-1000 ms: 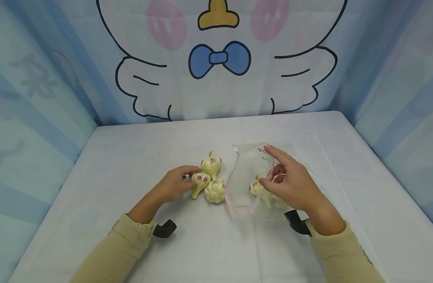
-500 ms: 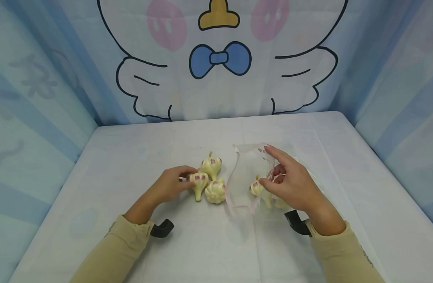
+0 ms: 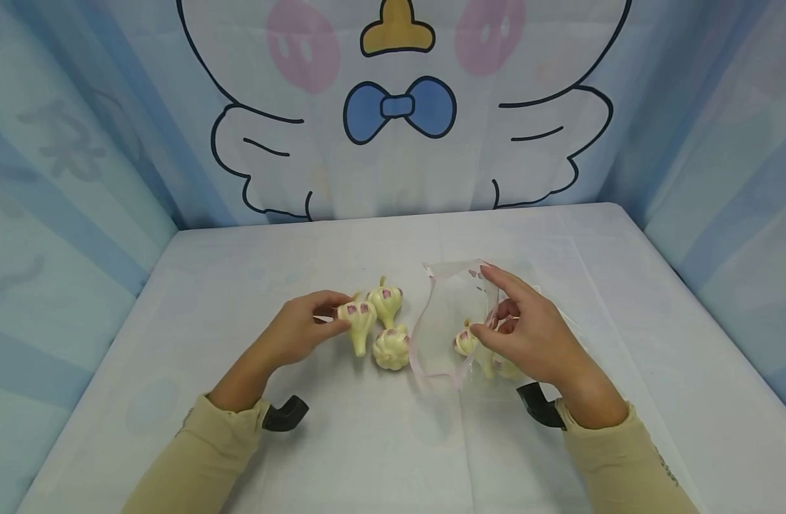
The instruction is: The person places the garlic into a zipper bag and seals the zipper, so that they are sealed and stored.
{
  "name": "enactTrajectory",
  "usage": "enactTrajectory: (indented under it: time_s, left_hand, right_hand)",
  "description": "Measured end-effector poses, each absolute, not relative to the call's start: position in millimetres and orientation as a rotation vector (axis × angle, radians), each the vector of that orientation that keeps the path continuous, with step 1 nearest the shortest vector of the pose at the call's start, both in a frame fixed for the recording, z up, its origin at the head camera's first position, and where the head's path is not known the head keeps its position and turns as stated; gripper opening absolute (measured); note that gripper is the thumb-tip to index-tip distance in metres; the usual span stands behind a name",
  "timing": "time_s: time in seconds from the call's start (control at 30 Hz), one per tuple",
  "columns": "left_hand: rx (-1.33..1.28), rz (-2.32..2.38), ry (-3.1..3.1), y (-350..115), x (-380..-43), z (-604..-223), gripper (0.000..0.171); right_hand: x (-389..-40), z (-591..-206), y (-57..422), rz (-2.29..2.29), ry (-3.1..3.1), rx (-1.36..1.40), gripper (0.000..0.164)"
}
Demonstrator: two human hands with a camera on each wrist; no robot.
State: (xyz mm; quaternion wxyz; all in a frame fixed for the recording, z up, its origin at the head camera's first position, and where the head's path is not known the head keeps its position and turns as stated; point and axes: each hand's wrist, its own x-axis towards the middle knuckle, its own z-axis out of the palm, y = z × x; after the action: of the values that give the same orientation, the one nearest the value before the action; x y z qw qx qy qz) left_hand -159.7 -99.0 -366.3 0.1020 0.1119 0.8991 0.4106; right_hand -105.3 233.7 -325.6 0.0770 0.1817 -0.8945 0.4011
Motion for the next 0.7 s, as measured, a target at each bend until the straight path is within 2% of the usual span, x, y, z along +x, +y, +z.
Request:
enactTrajectory:
  time_s: [0.7]
  left_hand:
    - [0.715, 1.354, 2.582, -59.0, -137.4, -342.4, 0.036]
  right_hand:
    - [-106.2, -326.7, 233.2, 1.205, -2.679, 0.550, 0.081]
